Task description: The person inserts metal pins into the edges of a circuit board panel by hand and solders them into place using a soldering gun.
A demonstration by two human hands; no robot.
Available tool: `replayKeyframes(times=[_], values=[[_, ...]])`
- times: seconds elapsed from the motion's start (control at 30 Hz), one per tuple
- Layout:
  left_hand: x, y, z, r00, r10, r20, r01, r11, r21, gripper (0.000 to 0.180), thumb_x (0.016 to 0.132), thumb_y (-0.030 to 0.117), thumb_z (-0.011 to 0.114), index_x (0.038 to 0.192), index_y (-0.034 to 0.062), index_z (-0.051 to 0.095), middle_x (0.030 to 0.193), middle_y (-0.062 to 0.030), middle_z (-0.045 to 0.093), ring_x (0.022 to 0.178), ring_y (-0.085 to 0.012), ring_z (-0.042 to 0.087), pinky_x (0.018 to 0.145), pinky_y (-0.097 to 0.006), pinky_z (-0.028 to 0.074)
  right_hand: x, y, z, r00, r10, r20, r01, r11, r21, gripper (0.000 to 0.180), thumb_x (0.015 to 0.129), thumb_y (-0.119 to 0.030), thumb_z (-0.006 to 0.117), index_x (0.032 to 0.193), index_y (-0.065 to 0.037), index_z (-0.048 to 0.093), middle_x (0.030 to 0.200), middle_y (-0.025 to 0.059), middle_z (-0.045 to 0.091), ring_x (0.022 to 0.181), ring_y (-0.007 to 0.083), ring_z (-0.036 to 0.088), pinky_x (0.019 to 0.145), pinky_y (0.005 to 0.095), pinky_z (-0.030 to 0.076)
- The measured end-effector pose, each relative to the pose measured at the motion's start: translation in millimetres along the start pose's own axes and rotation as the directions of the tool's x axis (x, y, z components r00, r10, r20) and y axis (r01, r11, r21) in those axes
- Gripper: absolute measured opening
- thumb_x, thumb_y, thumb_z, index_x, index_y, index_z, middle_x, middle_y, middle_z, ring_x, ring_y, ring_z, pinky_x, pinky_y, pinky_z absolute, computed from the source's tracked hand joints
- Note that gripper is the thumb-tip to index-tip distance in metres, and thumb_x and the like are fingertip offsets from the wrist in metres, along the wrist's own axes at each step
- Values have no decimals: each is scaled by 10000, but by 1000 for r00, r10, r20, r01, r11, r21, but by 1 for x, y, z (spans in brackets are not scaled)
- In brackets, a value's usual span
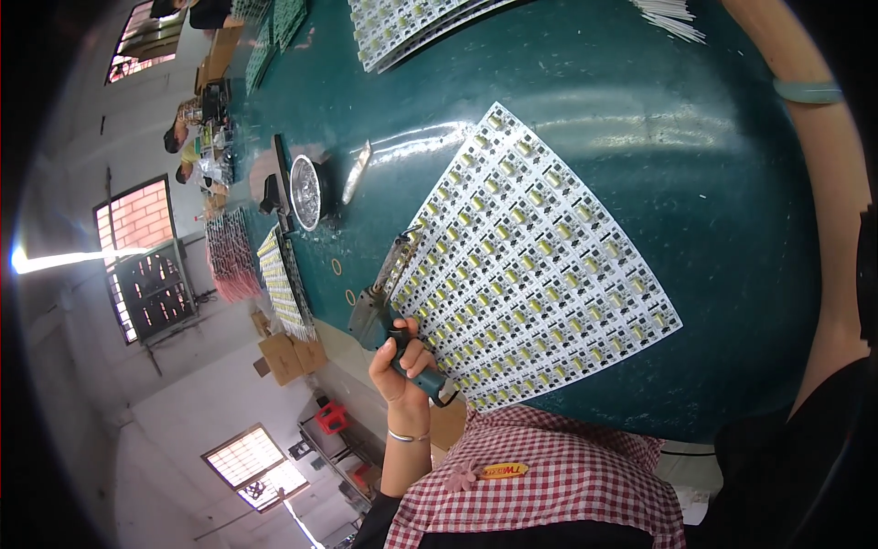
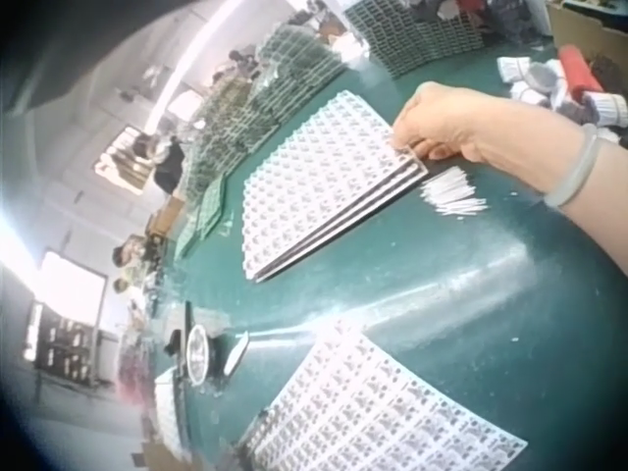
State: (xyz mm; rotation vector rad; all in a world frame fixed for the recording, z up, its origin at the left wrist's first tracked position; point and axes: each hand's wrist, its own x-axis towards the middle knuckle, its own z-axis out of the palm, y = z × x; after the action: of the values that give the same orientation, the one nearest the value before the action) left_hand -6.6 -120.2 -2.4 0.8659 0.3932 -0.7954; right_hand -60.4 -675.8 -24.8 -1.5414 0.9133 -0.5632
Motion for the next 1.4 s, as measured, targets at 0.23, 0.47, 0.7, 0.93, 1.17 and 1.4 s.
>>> replayKeyframes(times=[0.23,0.47,0.7,0.93,1.17,1.4], values=[[3,-2,-1,1000,5,12,-5,1000,-4,329,865,54,622,1173,-21,534,1139,-135,585,561,-88,453,495,-226,404,32,39,-10,993,-116,7,116,993,5,115,832,-59,694,894,34,717,796,104,697,642,131,589,534,242,409],[2,1,-5,999,14,43,-14,1000,7,328,864,53,626,1170,-27,539,1151,-144,590,555,-87,454,492,-225,407,-23,-18,3,999,37,-27,-36,999,11,115,832,-74,689,886,22,721,820,105,707,679,138,604,577,246,425],[1,0,-5,999,17,48,-18,1000,14,329,862,54,628,1168,-29,540,1159,-151,588,551,-85,450,485,-220,402,-22,-18,2,999,47,-16,-47,999,13,133,828,-94,699,887,24,725,840,112,716,682,143,606,586,251,424],[4,-1,-12,995,8,95,-9,1000,10,297,886,68,630,1159,-19,553,1181,-196,625,557,-76,482,475,-202,434,-3,-6,-3,995,59,77,-71,985,159,112,814,-16,689,867,80,711,775,128,694,592,130,561,501,217,373],[1,7,-16,991,13,133,-15,1000,17,295,920,81,595,1189,-18,527,1200,-194,617,581,-87,485,503,-217,435,-5,-13,3,990,118,80,-135,957,258,121,859,-29,654,839,83,698,730,127,680,532,132,542,452,245,336],[5,0,-13,995,38,92,-40,999,14,324,890,78,605,1180,-26,503,1160,-169,589,564,-87,491,484,-221,451,4,-7,-9,989,100,110,-130,942,310,124,851,-25,655,762,59,673,669,102,636,485,116,482,429,276,278]])
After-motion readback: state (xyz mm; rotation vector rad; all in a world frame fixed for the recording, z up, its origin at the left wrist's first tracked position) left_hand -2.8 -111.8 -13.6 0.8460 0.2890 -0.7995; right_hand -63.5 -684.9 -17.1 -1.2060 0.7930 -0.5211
